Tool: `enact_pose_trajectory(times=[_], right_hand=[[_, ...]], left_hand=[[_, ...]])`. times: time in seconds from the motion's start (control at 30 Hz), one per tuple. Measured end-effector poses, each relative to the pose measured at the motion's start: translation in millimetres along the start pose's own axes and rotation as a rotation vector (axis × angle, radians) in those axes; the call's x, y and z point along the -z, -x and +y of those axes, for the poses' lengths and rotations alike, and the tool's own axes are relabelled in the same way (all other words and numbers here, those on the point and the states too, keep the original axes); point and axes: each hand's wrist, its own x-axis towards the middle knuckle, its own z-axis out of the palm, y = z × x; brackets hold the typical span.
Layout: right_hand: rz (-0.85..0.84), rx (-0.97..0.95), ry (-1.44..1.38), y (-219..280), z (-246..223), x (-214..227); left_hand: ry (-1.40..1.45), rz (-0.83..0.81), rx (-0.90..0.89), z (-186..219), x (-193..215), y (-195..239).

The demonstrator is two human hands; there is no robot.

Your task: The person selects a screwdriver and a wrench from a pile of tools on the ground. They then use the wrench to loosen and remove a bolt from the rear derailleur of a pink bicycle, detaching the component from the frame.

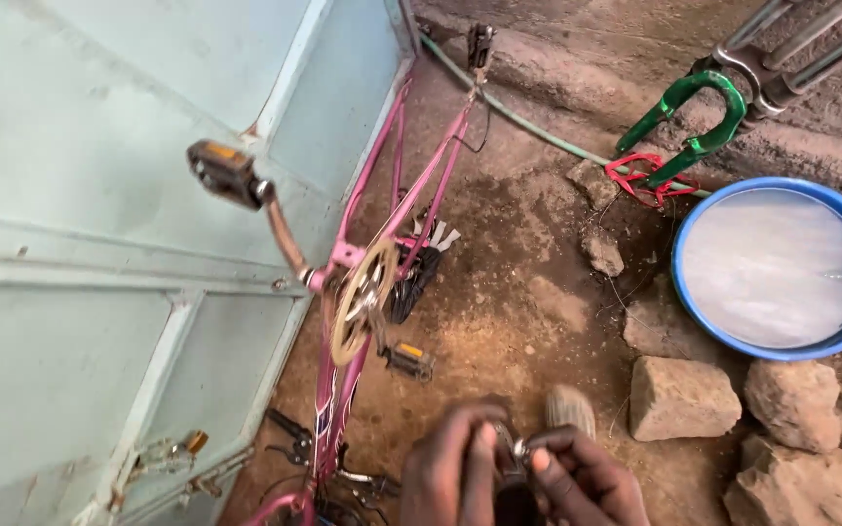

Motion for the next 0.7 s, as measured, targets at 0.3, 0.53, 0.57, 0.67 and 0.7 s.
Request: enact_pose_trajectory(times=[0.3, 0.53, 0.57, 0.67, 0.7], right_hand=[[0.136, 0.013, -0.350, -179, -108, -8], [0.078, -0.059, -0.280, -332, -188, -43], [0.058, -0.066, -0.268, -353, -195, -46], [0.017, -0.103, -0.236, -416, -207, -58], [-0.010, -0.146, -0.215, -432, -205, -65]], left_hand=[[-0.292, 0.142, -0.514, -42, -79, -350], [-0.198, 0.093, -0.457, -27, -125, -504], [-0.276, 0.030, -0.400, -27, -131, -518], [-0.374, -0.082, -0.301, -32, -141, -542], [-0.401, -0.128, -0.246, -39, -139, -540]])
